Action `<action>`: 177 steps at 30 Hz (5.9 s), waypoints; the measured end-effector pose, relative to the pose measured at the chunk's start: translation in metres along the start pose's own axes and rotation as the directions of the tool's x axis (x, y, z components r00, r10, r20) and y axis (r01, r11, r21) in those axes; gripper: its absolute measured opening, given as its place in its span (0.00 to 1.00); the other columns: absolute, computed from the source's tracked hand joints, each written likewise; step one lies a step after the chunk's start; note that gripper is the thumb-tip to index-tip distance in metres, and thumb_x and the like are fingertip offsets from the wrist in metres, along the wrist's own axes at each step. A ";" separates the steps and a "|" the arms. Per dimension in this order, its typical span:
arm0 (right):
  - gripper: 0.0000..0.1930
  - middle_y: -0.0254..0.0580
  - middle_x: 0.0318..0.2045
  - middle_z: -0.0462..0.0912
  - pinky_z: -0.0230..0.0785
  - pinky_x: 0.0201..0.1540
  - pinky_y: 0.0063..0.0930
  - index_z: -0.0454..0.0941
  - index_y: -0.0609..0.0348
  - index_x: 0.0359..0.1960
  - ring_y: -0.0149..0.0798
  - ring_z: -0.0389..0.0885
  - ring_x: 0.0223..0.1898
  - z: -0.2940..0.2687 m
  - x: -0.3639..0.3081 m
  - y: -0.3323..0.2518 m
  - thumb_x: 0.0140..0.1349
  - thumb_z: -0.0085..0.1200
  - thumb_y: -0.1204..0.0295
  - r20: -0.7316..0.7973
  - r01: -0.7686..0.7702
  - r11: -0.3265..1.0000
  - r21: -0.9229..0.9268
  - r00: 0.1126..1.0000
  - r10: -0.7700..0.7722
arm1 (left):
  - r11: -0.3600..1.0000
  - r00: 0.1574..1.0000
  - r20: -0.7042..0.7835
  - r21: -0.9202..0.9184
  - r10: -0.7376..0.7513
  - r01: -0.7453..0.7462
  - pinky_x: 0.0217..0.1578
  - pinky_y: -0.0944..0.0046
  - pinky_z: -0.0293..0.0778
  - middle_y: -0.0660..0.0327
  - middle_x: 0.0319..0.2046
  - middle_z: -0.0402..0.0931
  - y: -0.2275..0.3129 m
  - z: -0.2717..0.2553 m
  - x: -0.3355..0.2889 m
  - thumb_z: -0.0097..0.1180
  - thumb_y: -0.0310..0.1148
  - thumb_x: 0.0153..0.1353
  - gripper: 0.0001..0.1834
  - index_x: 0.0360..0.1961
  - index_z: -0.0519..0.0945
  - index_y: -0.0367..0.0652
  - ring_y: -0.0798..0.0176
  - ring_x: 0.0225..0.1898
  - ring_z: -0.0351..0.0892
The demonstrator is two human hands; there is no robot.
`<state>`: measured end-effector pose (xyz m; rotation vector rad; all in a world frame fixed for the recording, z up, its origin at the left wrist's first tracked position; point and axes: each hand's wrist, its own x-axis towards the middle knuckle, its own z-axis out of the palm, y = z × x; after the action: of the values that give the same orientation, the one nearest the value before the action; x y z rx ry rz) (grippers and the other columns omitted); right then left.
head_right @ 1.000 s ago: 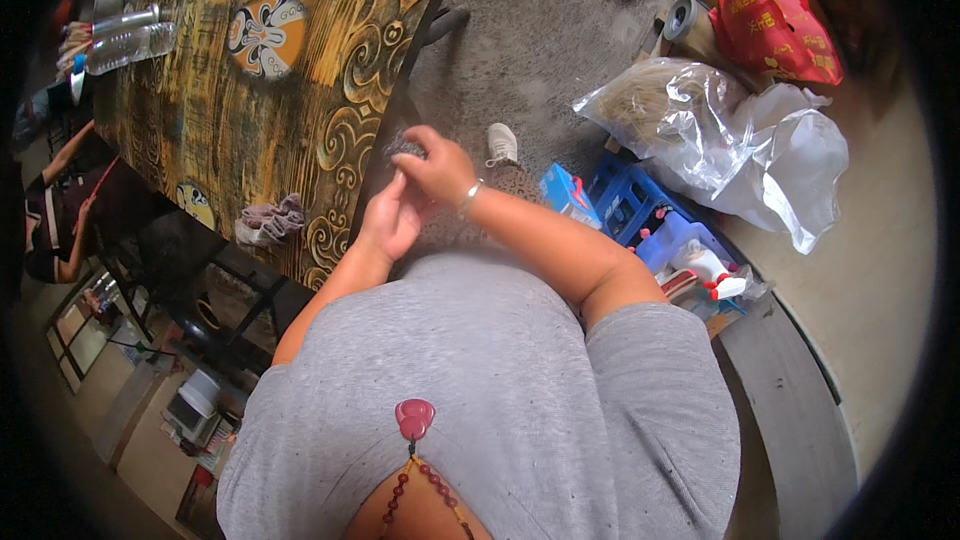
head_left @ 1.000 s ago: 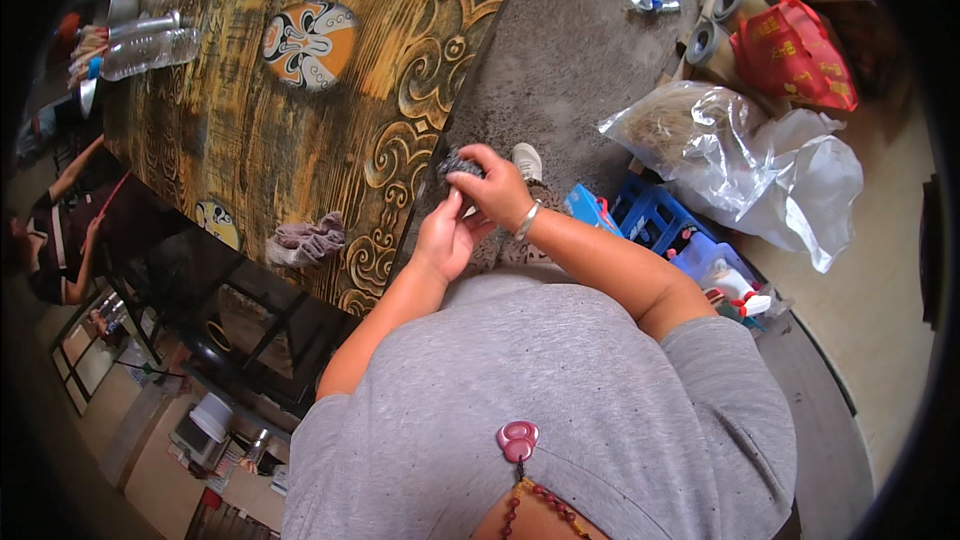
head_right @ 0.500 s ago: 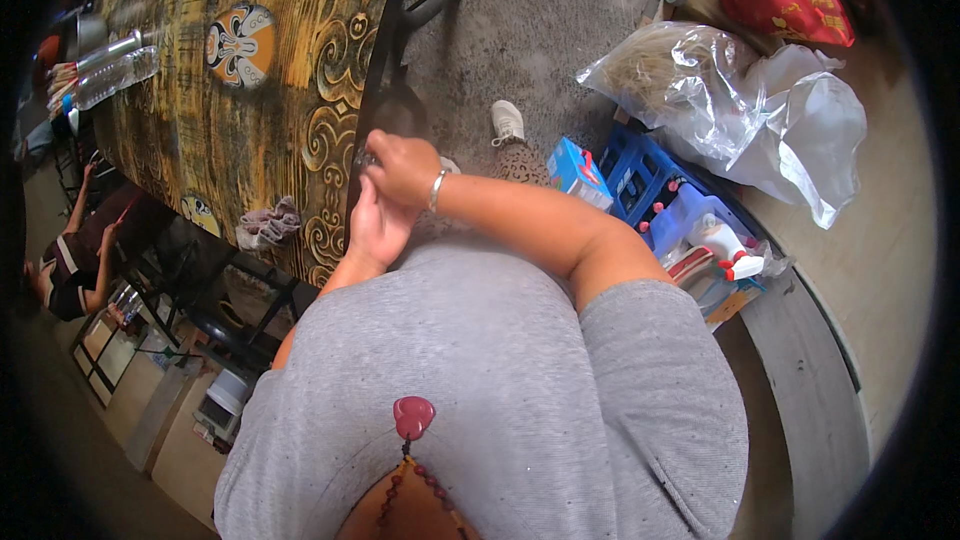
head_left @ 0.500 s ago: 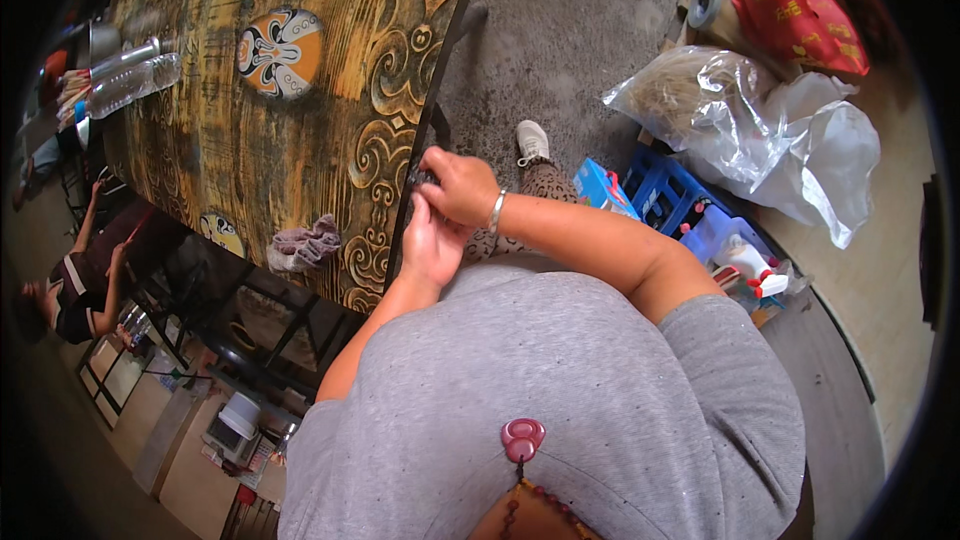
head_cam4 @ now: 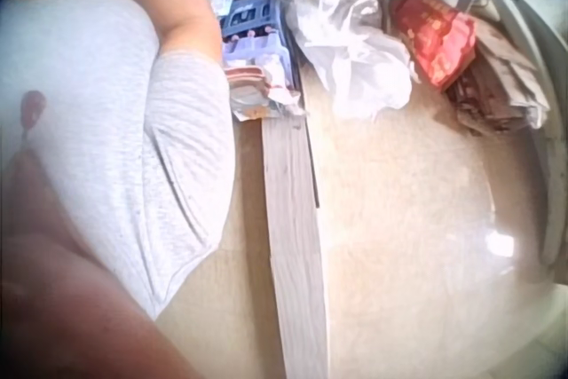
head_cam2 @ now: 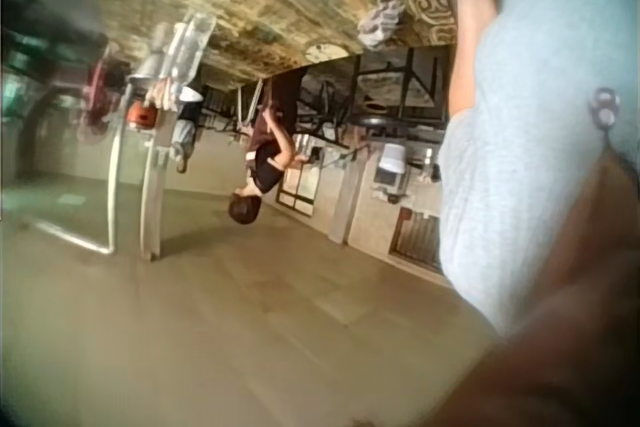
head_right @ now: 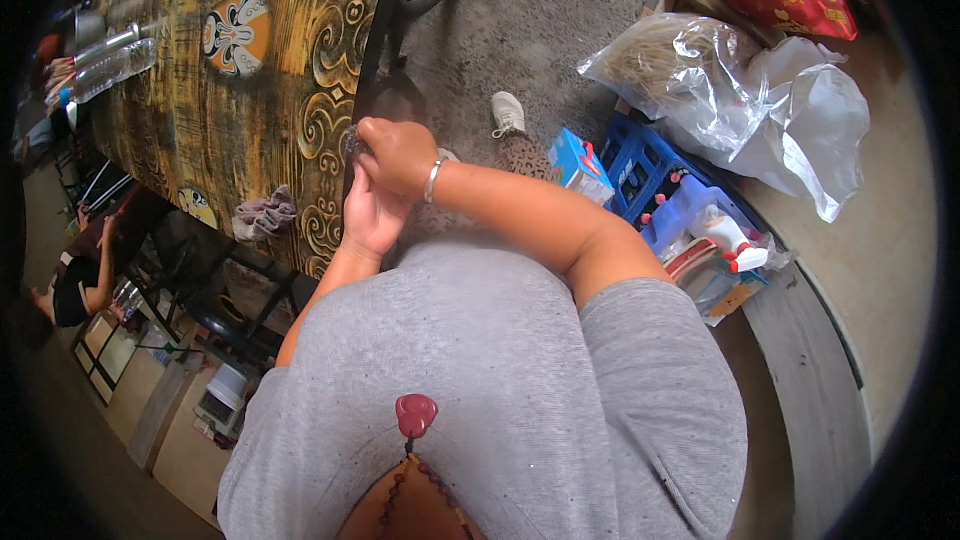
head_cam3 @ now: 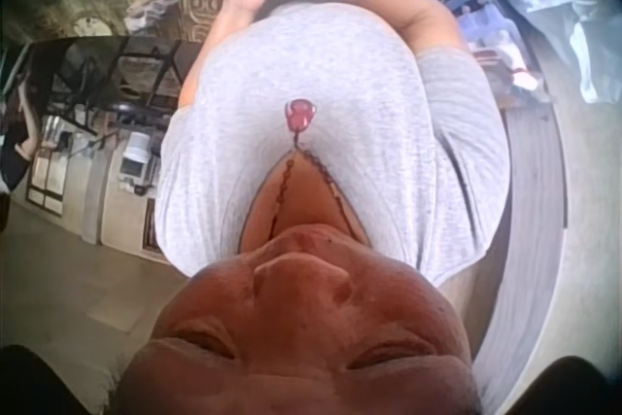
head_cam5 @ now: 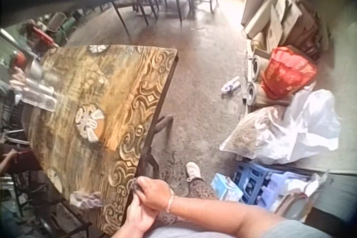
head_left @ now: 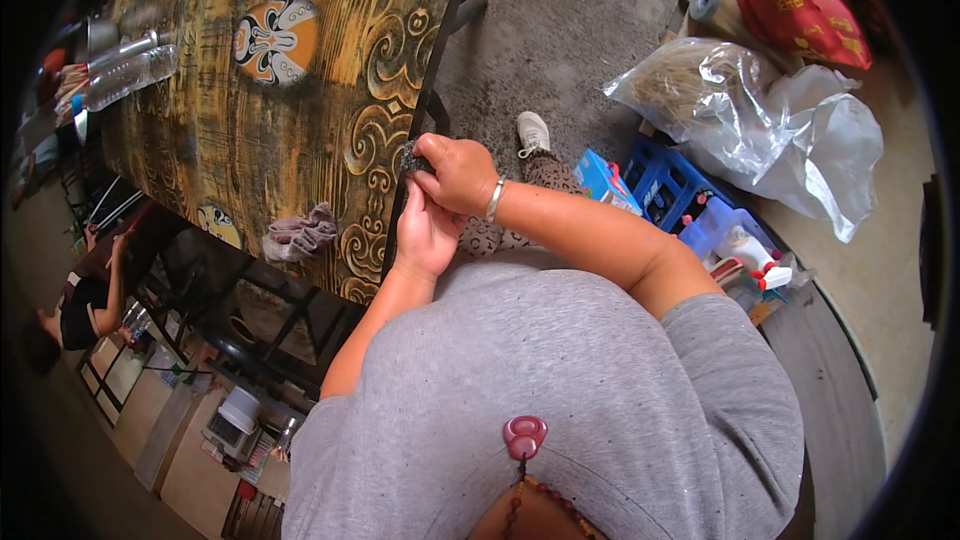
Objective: The person applies a dark substance to the edge of a decorated wooden table by hand, rubbing it into the side and corner, then wipes the area with a cloth.
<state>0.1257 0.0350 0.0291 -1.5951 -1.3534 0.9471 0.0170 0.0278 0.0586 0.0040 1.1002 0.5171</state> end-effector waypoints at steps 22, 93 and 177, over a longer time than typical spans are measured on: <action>0.18 0.42 0.32 0.78 0.67 0.39 0.24 0.72 0.61 0.39 0.32 0.75 0.34 -0.017 0.026 0.021 0.47 0.58 0.65 -0.282 -0.217 0.852 0.476 0.880 0.382 | 0.816 0.987 -0.048 0.569 0.155 -0.101 0.26 0.74 0.69 0.64 0.30 0.74 0.028 0.031 -0.022 0.46 0.36 0.61 0.12 0.41 0.73 0.41 0.71 0.28 0.73; 0.16 0.49 0.30 0.77 0.67 0.35 0.38 0.69 0.55 0.37 0.51 0.76 0.33 -0.026 0.047 0.010 0.49 0.53 0.61 -0.271 -0.298 0.856 0.422 0.860 0.433 | 0.917 0.994 0.014 0.385 0.111 -0.107 0.56 0.59 0.56 0.60 0.54 0.62 0.029 0.072 0.044 0.27 0.47 0.66 0.25 0.56 0.59 0.41 0.61 0.55 0.61; 0.12 0.42 0.32 0.76 0.66 0.37 0.39 0.71 0.53 0.34 0.47 0.74 0.35 -0.030 0.054 0.029 0.48 0.51 0.66 -0.224 -0.235 0.950 0.207 0.934 0.280 | 0.999 0.981 0.188 0.005 -0.038 0.037 0.57 0.58 0.55 0.63 0.55 0.62 0.012 0.070 0.052 0.30 0.47 0.64 0.24 0.56 0.60 0.46 0.61 0.56 0.60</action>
<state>0.1717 0.0822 0.0122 -1.7154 -0.8746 0.9531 0.0900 0.0765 0.0506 0.0333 0.9138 0.4719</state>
